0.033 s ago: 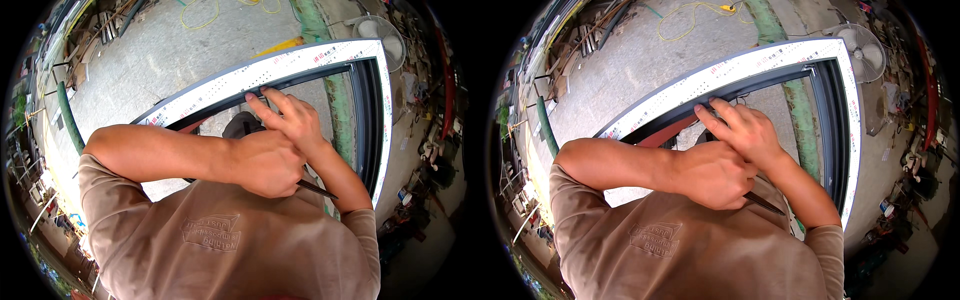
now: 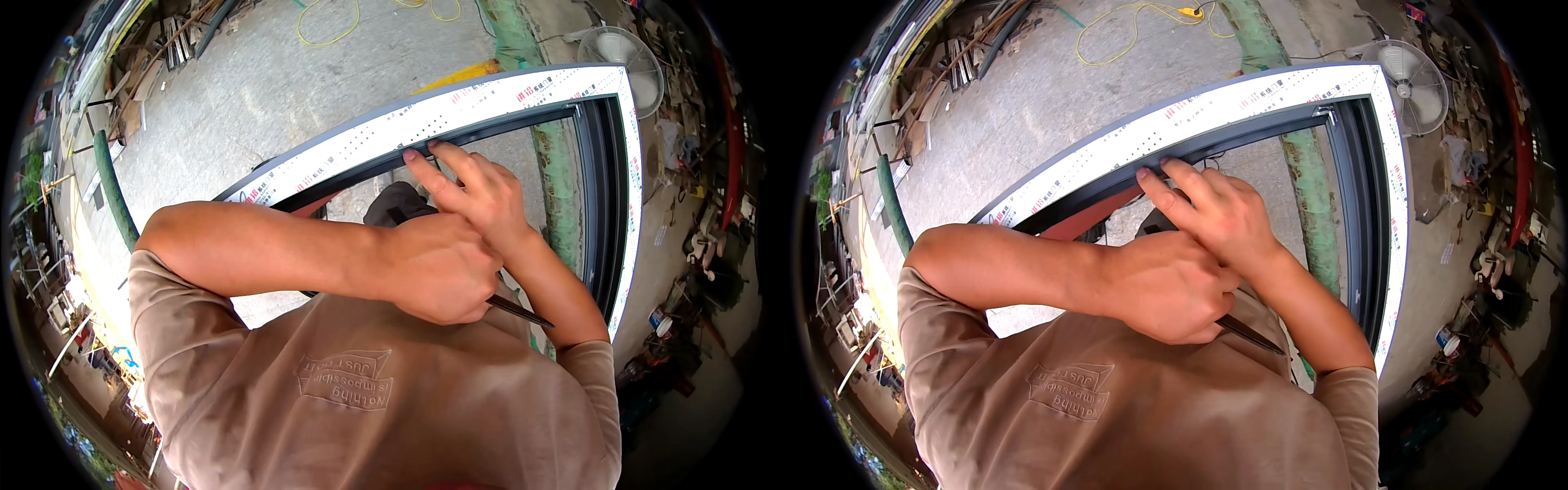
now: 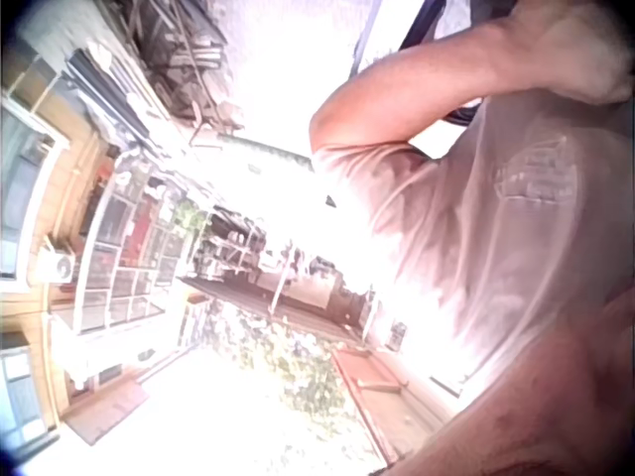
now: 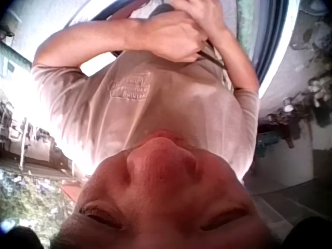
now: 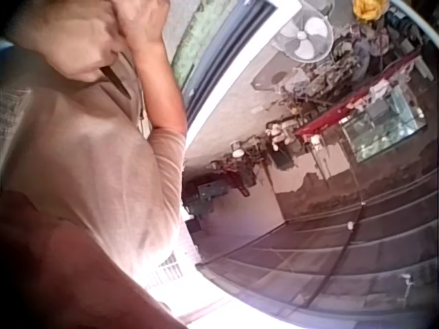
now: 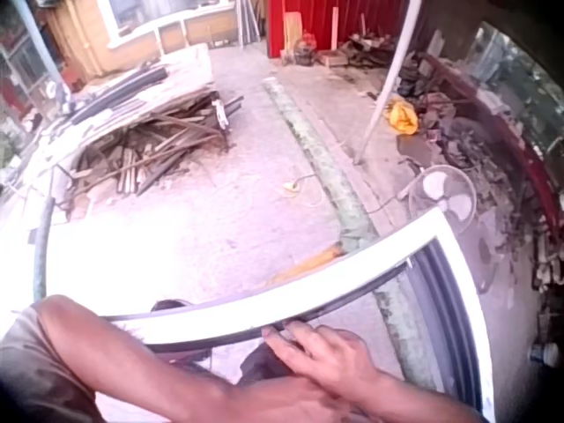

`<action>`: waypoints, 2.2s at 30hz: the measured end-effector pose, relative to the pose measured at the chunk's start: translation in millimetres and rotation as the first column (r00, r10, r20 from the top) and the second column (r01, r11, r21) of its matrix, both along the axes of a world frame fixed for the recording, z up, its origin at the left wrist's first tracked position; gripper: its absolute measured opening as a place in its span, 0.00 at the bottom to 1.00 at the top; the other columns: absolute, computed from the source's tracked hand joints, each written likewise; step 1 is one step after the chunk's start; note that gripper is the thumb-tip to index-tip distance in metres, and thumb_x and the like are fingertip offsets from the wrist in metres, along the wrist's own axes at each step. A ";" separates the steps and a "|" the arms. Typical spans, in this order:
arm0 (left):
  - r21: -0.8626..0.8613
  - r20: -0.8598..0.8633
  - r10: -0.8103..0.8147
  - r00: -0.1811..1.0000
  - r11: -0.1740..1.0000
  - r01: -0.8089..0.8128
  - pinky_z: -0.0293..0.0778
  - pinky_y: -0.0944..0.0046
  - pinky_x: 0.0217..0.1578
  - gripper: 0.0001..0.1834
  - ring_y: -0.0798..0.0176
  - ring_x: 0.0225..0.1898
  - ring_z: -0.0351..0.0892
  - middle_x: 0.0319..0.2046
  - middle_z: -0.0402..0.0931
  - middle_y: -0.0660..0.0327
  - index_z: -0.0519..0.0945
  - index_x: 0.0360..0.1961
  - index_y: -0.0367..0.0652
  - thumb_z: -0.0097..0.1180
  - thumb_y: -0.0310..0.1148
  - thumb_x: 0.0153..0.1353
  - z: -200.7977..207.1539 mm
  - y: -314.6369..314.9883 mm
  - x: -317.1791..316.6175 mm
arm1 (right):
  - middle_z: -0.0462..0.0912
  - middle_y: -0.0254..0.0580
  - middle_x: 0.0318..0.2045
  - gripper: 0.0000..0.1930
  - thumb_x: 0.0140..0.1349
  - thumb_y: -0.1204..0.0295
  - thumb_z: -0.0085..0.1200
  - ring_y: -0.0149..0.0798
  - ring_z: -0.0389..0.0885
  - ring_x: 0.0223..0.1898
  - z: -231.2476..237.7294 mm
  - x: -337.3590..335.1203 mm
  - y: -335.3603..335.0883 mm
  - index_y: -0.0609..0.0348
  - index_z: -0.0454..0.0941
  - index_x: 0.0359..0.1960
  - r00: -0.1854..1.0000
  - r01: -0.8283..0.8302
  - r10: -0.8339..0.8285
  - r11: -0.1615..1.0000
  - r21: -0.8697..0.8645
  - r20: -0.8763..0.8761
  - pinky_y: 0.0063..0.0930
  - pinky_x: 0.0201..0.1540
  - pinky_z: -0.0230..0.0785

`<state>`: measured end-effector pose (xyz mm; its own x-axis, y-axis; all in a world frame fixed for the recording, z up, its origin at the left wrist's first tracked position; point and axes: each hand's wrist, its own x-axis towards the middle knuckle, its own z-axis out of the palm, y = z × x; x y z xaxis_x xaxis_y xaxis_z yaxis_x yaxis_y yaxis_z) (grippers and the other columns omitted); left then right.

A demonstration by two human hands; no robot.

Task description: The person applies black rubber weatherstripping to the inner frame of a white window using shears to cut the strip to length and pressing it into the groove by hand.

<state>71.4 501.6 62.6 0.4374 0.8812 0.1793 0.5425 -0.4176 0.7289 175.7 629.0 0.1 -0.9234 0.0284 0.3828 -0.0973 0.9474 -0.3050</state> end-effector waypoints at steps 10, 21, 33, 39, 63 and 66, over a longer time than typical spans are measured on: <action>0.045 0.083 -0.027 0.996 0.999 0.023 0.82 0.53 0.38 0.14 0.48 0.27 0.84 0.25 0.81 0.54 0.85 0.20 0.37 0.64 0.37 0.53 -2.2 -9.5 10.9 | 0.86 0.38 0.59 0.33 0.57 0.68 0.63 0.36 0.88 0.40 1.2 -0.4 -18.4 0.39 0.83 0.69 0.997 0.072 -0.071 0.997 0.040 -0.024 0.32 0.39 0.86; 0.005 -0.037 0.033 0.999 0.999 -0.033 0.83 0.47 0.36 0.19 0.45 0.29 0.87 0.27 0.82 0.51 0.87 0.24 0.34 0.62 0.39 0.67 23.6 -19.1 7.8 | 0.81 0.45 0.65 0.36 0.60 0.68 0.64 0.48 0.90 0.47 19.2 4.1 -39.2 0.38 0.78 0.74 0.989 0.099 -0.104 0.994 0.053 0.101 0.38 0.42 0.87; -0.076 -0.059 0.572 0.818 0.815 -0.575 0.80 0.48 0.32 0.15 0.45 0.30 0.83 0.29 0.79 0.55 0.87 0.30 0.37 0.60 0.37 0.70 0.5 -118.5 -5.5 | 0.82 0.39 0.66 0.35 0.58 0.78 0.63 0.49 0.91 0.49 16.3 12.4 -30.5 0.50 0.79 0.72 0.929 0.352 -0.351 0.936 0.019 0.119 0.42 0.45 0.88; -0.135 -0.189 0.713 0.675 0.662 -0.737 0.80 0.47 0.32 0.16 0.44 0.30 0.83 0.30 0.80 0.53 0.86 0.29 0.36 0.60 0.37 0.71 -22.8 -163.6 0.2 | 0.81 0.40 0.68 0.33 0.62 0.77 0.63 0.52 0.92 0.47 19.1 17.2 -24.4 0.50 0.78 0.73 0.930 0.356 -0.357 0.934 0.027 0.086 0.45 0.46 0.88; -0.209 -0.314 0.821 0.477 0.430 -0.878 0.83 0.44 0.39 0.19 0.41 0.34 0.87 0.33 0.85 0.51 0.91 0.34 0.39 0.57 0.42 0.74 -51.9 -225.9 10.7 | 0.84 0.44 0.66 0.34 0.58 0.76 0.65 0.46 0.93 0.44 39.9 -20.3 -98.8 0.59 0.79 0.71 0.978 0.077 -0.103 0.987 0.144 0.181 0.36 0.44 0.89; -0.240 -0.245 0.841 0.482 0.429 -0.871 0.79 0.40 0.40 0.19 0.37 0.35 0.84 0.30 0.81 0.48 0.85 0.30 0.35 0.58 0.40 0.73 -55.1 -226.3 12.7 | 0.83 0.44 0.67 0.34 0.58 0.76 0.65 0.46 0.93 0.45 35.2 -22.0 -113.5 0.59 0.79 0.71 0.983 0.082 -0.098 0.991 0.103 0.158 0.35 0.44 0.89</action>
<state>84.1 275.3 7.5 -0.5736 0.8053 -0.1501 0.5549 0.5168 0.6519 153.7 515.5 35.3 -0.9687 0.0847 0.2334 0.0328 0.9755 -0.2175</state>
